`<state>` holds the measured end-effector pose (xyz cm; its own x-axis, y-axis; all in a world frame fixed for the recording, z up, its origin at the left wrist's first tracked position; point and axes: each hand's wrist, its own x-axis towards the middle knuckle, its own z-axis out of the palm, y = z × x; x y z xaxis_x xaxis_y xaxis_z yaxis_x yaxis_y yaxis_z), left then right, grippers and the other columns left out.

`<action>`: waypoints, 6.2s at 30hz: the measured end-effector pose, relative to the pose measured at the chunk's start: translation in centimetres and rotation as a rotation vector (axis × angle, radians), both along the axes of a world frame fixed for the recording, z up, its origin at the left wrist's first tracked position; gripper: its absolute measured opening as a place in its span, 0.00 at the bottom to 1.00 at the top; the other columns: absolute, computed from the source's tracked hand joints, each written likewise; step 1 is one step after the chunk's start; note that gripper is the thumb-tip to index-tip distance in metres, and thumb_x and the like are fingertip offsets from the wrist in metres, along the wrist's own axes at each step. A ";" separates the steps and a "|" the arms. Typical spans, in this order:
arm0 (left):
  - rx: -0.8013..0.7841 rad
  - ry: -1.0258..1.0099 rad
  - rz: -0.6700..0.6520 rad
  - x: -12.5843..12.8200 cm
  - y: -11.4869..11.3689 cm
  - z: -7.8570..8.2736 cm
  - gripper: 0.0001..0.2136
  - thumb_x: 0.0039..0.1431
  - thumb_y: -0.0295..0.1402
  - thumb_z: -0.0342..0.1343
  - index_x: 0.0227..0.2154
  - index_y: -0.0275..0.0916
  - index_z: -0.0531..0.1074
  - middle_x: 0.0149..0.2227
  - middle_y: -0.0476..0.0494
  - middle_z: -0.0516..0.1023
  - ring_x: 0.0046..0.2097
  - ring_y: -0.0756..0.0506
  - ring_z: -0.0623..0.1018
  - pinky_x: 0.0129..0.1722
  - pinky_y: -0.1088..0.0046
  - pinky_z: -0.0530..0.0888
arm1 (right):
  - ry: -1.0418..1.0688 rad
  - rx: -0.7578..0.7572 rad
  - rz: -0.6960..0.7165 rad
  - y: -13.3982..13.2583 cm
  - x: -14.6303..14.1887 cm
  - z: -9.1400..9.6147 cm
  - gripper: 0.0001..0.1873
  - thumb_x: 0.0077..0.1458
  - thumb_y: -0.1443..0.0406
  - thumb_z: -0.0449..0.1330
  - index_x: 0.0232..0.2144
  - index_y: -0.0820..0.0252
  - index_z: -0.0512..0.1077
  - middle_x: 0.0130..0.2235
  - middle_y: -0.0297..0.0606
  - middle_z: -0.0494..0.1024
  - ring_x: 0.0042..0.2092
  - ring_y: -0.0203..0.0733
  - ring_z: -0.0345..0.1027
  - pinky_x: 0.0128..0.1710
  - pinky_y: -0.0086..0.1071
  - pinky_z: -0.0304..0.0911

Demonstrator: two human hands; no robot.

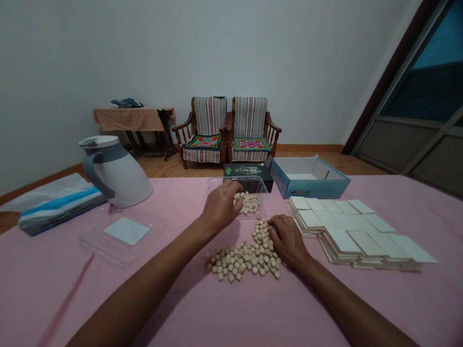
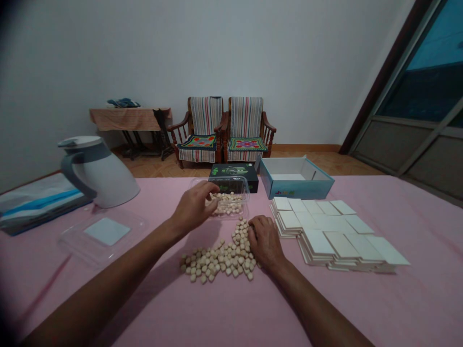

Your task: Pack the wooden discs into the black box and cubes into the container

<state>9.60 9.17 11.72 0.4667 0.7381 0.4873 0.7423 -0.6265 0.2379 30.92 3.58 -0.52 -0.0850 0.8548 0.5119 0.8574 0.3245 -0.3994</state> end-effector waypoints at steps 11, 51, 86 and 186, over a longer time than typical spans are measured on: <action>-0.343 0.314 -0.347 -1.3 -1.9 -4.9 0.07 0.55 0.26 0.52 0.35 0.38 0.74 0.35 0.43 0.76 0.35 0.47 0.75 0.33 0.75 0.68 | -0.013 -0.017 -0.008 0.1 0.0 -0.1 0.07 0.57 0.69 0.52 0.36 0.60 0.69 0.37 0.42 0.71 0.42 0.45 0.61 0.43 0.38 0.57; -0.415 0.396 -0.482 -1.0 -1.5 -5.8 0.09 0.50 0.25 0.54 0.34 0.37 0.75 0.34 0.43 0.78 0.34 0.47 0.76 0.33 0.76 0.68 | -0.007 0.005 -0.001 0.2 0.1 -0.4 0.07 0.57 0.69 0.52 0.36 0.60 0.70 0.38 0.42 0.72 0.42 0.46 0.61 0.42 0.38 0.57; -0.488 0.507 -0.413 -3.0 -1.7 -4.3 0.08 0.49 0.25 0.54 0.32 0.37 0.75 0.33 0.44 0.78 0.32 0.48 0.75 0.31 0.77 0.67 | -0.011 0.008 0.004 0.2 0.2 -0.5 0.08 0.57 0.69 0.51 0.37 0.60 0.70 0.38 0.42 0.72 0.42 0.46 0.62 0.42 0.38 0.57; -0.525 0.454 -0.377 -6.9 -1.8 -5.3 0.08 0.46 0.25 0.54 0.32 0.37 0.73 0.31 0.47 0.76 0.30 0.50 0.71 0.27 0.78 0.63 | 0.002 -0.002 0.000 0.2 0.1 -0.6 0.07 0.57 0.69 0.52 0.37 0.60 0.70 0.39 0.43 0.72 0.43 0.46 0.62 0.44 0.40 0.58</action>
<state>2.66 7.41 6.46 0.8009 0.5714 -0.1791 0.5977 -0.7448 0.2967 31.05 3.80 -1.11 -0.0840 0.8558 0.5105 0.8568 0.3236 -0.4014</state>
